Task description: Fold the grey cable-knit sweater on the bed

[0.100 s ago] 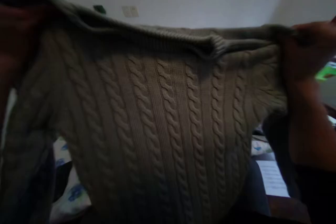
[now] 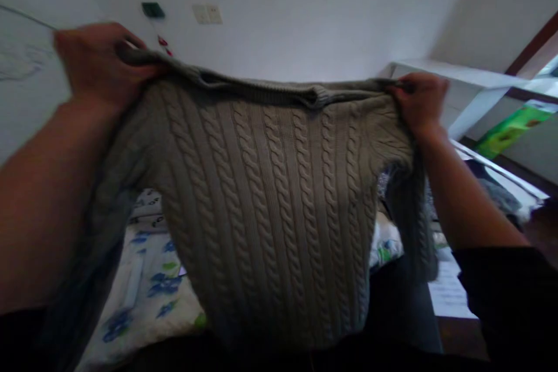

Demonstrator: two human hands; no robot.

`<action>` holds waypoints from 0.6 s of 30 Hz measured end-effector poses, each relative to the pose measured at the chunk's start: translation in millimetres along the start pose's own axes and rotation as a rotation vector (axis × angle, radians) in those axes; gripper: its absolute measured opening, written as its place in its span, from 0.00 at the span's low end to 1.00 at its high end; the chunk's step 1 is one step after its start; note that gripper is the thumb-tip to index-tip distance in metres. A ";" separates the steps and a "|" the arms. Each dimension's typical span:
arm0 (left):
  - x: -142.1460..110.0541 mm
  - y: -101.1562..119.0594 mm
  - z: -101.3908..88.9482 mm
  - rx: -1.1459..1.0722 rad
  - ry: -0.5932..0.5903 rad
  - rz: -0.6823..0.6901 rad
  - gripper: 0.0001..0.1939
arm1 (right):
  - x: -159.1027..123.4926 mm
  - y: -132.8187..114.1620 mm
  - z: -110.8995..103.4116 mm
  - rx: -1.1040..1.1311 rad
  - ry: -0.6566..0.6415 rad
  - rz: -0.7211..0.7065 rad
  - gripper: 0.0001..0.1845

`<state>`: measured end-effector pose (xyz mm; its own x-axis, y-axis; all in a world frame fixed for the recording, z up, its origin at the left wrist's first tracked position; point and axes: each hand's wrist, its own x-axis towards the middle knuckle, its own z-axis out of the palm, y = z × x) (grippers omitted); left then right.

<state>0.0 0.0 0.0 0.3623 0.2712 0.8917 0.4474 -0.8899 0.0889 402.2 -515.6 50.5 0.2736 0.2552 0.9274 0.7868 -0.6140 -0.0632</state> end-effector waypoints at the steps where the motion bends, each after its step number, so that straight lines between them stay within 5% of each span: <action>1: 3.0 8.4 8.6 0.019 -0.008 0.001 0.40 | -5.2 -5.4 18.9 -0.010 -0.097 0.001 0.29; 4: -29.0 32.9 88.2 -0.010 -0.154 -0.093 0.34 | -46.3 4.6 86.4 -0.085 -0.346 0.040 0.23; 7: -111.6 54.8 170.8 -0.209 -0.383 -0.261 0.16 | -128.1 27.2 140.3 -0.074 -0.640 0.060 0.19; 9: -180.7 70.1 202.0 -0.322 -0.523 -0.321 0.14 | -198.1 38.6 157.8 -0.003 -0.867 0.124 0.12; 13: -322.4 100.1 219.0 -0.447 -0.718 -0.500 0.15 | -335.9 51.3 155.0 0.225 -1.299 0.504 0.18; 15: -383.4 109.5 217.3 -0.553 -0.794 -0.625 0.22 | -386.7 50.7 144.8 0.357 -1.291 0.636 0.19; 18: -446.5 117.3 209.9 -0.598 -0.671 -0.810 0.34 | -429.5 38.6 129.9 0.388 -1.166 0.613 0.19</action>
<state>62.4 -148.5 -480.9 0.5841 0.8066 0.0908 0.3561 -0.3552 0.8643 386.9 -551.9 -398.2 0.7804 0.6138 -0.1188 0.4224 -0.6577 -0.6237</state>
